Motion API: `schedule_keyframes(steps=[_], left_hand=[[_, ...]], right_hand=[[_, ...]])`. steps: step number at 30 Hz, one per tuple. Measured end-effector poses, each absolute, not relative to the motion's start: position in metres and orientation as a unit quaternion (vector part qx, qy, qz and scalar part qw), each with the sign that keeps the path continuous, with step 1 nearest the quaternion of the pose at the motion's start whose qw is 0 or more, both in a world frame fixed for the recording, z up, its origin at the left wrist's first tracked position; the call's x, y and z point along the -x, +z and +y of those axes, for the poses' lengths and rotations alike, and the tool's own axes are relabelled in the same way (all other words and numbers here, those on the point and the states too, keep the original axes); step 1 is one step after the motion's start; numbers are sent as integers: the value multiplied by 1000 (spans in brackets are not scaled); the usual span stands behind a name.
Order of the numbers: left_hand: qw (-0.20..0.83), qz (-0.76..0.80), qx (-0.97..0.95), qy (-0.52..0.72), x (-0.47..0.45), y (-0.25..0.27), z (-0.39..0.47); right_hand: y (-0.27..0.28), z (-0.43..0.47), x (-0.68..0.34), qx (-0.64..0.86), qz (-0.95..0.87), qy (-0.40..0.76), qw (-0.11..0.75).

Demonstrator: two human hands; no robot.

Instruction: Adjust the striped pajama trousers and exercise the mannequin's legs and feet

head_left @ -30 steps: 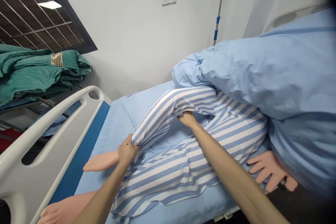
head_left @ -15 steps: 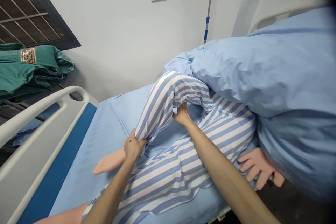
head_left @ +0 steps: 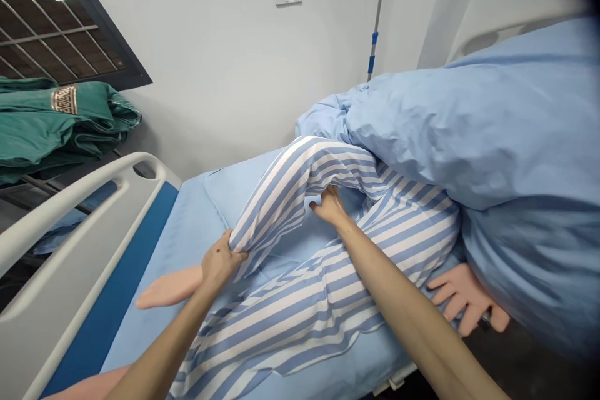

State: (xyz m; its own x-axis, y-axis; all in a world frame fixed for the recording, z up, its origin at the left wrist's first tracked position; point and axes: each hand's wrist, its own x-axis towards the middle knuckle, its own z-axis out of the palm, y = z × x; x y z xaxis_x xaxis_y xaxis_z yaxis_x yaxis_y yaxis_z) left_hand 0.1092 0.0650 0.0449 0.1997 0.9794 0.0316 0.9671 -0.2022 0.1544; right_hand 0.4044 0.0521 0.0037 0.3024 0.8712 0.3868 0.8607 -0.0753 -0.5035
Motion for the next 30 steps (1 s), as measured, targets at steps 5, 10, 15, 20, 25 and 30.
schedule_keyframes(steps=[5,10,15,20,25,30], left_hand=[[1,622,-783,-11,-73,71,73],[-50,598,-797,-65,-46,79,74],[-65,590,-799,-97,-37,80,81],[-89,566,-810,-125,-31,89,95],[-85,559,-813,-141,-29,88,96],[-53,577,-802,-143,-28,61,88]], right_hand=[[-3,53,-402,734,-609,41,297],[-19,55,-398,716,-643,104,250],[-26,57,-398,701,-667,111,229],[-30,58,-397,692,-679,120,211],[-41,61,-397,697,-675,162,178],[-49,62,-396,684,-693,181,137]])
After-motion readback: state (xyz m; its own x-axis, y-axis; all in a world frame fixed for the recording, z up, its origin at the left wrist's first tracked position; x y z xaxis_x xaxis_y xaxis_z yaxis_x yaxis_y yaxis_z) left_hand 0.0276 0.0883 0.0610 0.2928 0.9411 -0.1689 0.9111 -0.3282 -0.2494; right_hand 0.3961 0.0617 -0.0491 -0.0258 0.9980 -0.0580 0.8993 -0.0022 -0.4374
